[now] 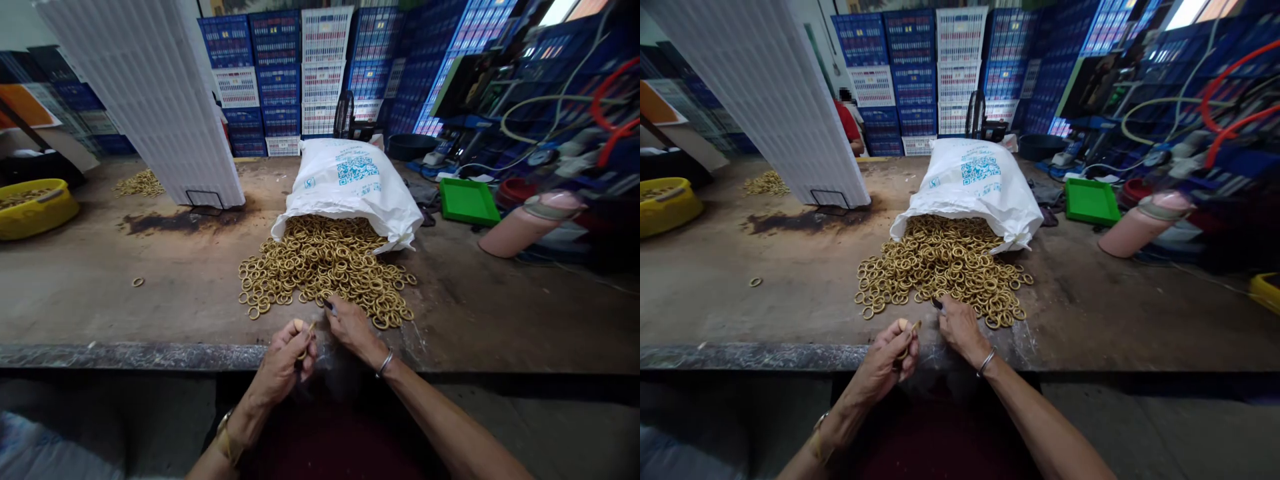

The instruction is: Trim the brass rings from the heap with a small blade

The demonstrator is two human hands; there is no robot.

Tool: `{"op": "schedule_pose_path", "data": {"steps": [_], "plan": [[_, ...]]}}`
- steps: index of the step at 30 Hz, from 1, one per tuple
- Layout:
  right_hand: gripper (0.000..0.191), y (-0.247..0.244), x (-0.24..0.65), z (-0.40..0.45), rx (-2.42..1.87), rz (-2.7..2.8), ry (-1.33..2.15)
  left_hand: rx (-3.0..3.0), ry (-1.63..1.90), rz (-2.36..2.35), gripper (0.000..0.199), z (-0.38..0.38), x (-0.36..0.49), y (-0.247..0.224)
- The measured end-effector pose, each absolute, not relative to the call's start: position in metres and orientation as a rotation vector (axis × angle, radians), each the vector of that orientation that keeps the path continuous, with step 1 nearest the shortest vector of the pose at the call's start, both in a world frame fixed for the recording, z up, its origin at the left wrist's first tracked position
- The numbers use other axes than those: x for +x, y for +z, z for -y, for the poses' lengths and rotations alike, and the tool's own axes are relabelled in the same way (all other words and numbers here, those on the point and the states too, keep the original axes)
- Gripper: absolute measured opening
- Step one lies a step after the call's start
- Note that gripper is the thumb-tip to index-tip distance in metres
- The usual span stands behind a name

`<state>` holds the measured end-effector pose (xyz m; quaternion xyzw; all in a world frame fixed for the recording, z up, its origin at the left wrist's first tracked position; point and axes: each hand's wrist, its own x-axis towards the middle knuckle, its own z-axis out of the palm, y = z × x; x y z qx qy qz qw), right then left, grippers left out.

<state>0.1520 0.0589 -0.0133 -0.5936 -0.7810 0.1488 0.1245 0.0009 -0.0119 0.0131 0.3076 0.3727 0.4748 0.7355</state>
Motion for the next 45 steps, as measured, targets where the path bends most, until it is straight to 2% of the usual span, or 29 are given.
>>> {"op": "schedule_pose_path", "data": {"steps": [5, 13, 19, 22, 28, 33, 37, 41, 45], "plan": [[0.025, -0.017, 0.150, -0.066, -1.817, 2.141, 0.366, 0.500, 1.074, -0.852, 0.028, 0.004, -0.004, 0.002], [0.018, -0.014, 0.147, -0.077, -1.927, 2.167, 0.352, 0.474, 1.135, -0.904, 0.027, 0.001, -0.011, -0.006], [0.015, -0.016, 0.150, -0.078, -1.867, 2.132, 0.381, 0.416, 1.109, -0.875, 0.034, -0.003, -0.013, -0.005], [0.016, -0.021, 0.153, -0.078, -1.779, 2.069, 0.444, 0.355, 1.091, -0.810, 0.030, -0.003, -0.016, -0.007], [0.019, -0.025, 0.161, -0.075, -1.570, 1.928, 0.652, 0.197, 1.112, -0.761, 0.021, -0.006, -0.018, -0.009], [0.016, -0.019, 0.158, -0.067, -1.418, 1.770, 0.814, 0.255, 1.082, -0.793, 0.023, -0.008, -0.011, -0.009], [0.014, -0.013, 0.149, -0.059, -1.362, 1.480, 1.133, 0.348, 1.072, -0.832, 0.024, -0.009, -0.004, -0.008], [0.024, -0.007, 0.141, -0.049, -1.211, 1.111, 1.542, 0.348, 1.072, -0.903, 0.031, -0.008, -0.001, -0.008], [0.030, -0.002, 0.134, -0.041, -1.063, 0.942, 1.745, 0.364, 1.087, -0.872, 0.037, -0.008, 0.001, -0.009]]}}
